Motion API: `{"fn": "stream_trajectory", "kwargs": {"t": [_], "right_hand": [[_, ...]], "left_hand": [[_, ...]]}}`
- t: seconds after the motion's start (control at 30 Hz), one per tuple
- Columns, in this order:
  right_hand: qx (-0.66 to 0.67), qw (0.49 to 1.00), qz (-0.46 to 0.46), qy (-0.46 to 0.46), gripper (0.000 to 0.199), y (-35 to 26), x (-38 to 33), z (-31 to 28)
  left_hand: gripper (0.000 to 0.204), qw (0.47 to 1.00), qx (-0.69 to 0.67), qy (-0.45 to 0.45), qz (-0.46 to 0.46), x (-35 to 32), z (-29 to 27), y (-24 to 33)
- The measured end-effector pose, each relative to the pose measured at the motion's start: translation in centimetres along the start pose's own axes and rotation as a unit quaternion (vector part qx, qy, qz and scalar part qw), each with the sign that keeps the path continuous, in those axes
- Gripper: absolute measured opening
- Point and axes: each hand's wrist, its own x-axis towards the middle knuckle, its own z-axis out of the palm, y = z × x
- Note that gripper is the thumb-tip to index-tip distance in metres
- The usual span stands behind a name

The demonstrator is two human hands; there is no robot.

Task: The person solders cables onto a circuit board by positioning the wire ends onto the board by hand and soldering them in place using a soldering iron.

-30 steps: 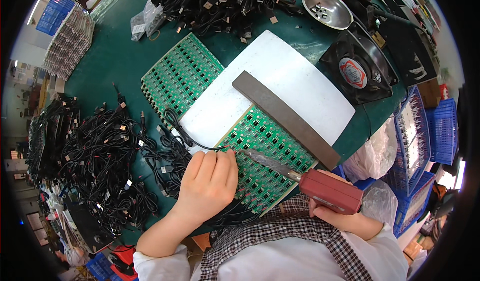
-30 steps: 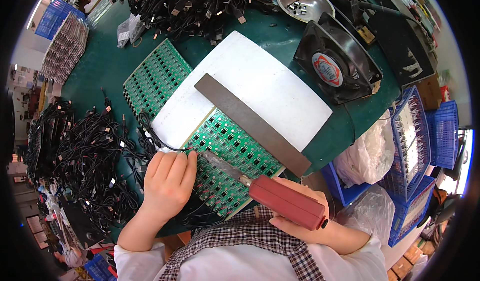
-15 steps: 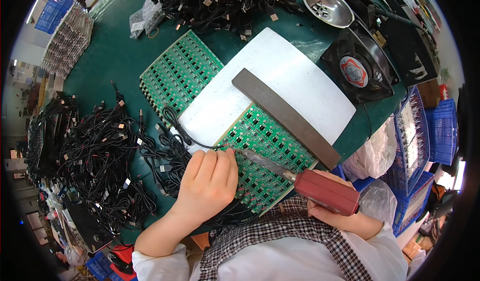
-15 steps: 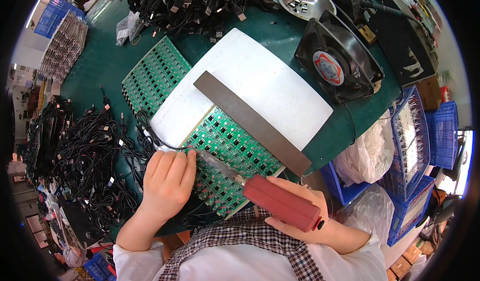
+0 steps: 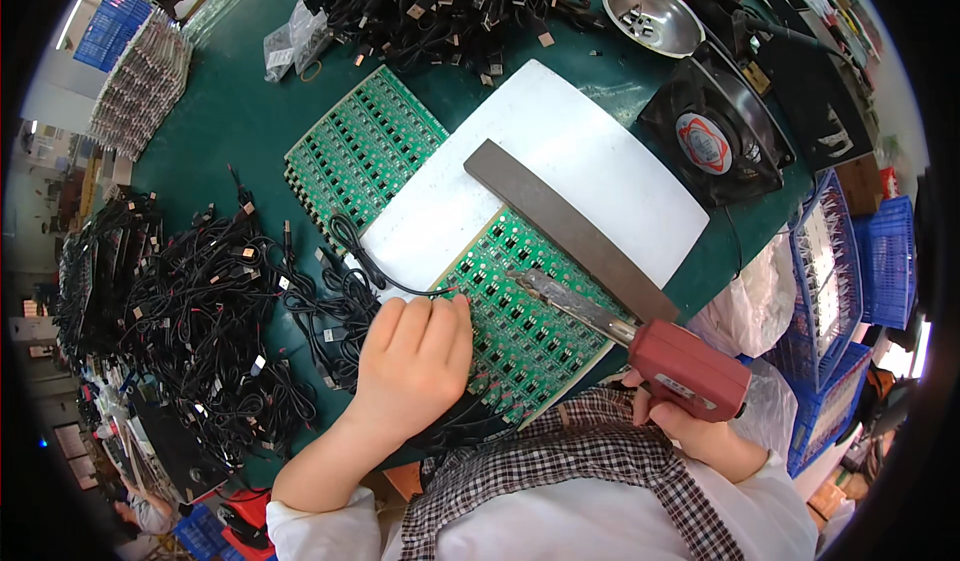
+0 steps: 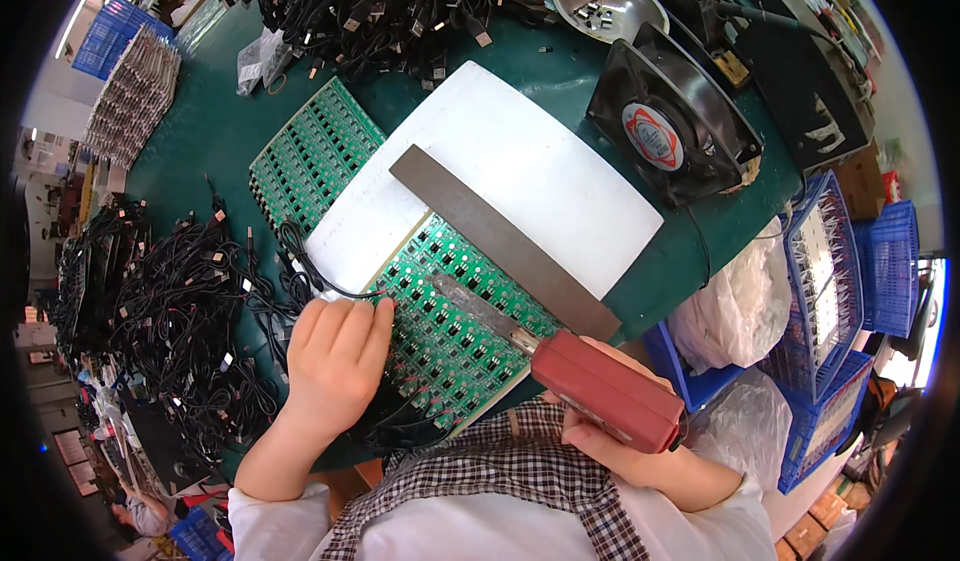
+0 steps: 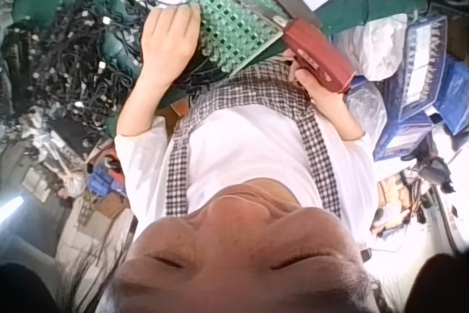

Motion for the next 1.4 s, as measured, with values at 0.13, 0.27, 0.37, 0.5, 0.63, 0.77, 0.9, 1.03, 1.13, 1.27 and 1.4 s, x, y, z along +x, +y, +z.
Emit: {"fn": "stream_trajectory", "kwargs": {"t": [0.13, 0.27, 0.37, 0.5, 0.63, 0.77, 0.9, 1.03, 1.13, 1.27, 1.4], "right_hand": [[0.044, 0.999, 0.0, 0.007, 0.07, 0.2, -0.2, 0.0], [0.037, 0.999, -0.012, -0.012, 0.07, 0.6, -0.5, -0.5], [0.017, 0.999, -0.031, -0.003, 0.07, 0.8, -0.7, -0.7], [-0.045, 0.999, 0.017, -0.017, 0.069, 0.6, -0.9, -0.5], [-0.06, 0.998, 0.025, 0.001, 0.067, 0.6, -0.9, -0.2], [-0.023, 1.0, 0.021, 0.002, 0.068, 0.6, -0.5, 0.3], [-0.104, 0.995, 0.0, -0.006, 0.069, 0.7, -0.4, 0.0], [-0.129, 0.991, -0.029, -0.011, 0.07, 1.0, -0.2, -0.1], [-0.126, 0.992, -0.023, -0.012, 0.069, 1.1, -0.2, -0.1], [-0.129, 0.991, -0.032, -0.013, 0.069, 1.1, -0.1, -0.1], [-0.203, 0.974, -0.089, -0.04, 0.068, 1.0, 0.2, -0.2]], "left_hand": [[0.028, 0.987, -0.138, 0.061, -0.058, -0.4, 0.7, -0.7], [0.029, 0.99, -0.129, 0.061, 0.006, 0.0, 0.7, -0.7], [0.03, 0.992, -0.103, 0.062, 0.046, -0.1, 0.8, -1.0], [0.025, 0.994, -0.002, 0.036, 0.104, -0.2, 0.7, -0.8], [0.02, 0.99, 0.043, 0.019, 0.133, 0.0, 0.6, -0.9], [0.021, 0.989, 0.049, 0.018, 0.137, 0.0, 0.7, -0.9], [0.025, 0.989, 0.025, 0.012, 0.143, -0.2, 0.6, -1.1], [0.027, 0.988, 0.015, 0.017, 0.15, -0.2, 0.7, -1.1], [0.027, 0.987, 0.018, 0.021, 0.155, -0.2, 0.8, -1.2], [0.026, 0.987, 0.02, 0.02, 0.156, -0.1, 0.8, -1.1], [0.025, 0.987, 0.03, 0.031, 0.154, -0.1, 0.8, -0.9]]}}
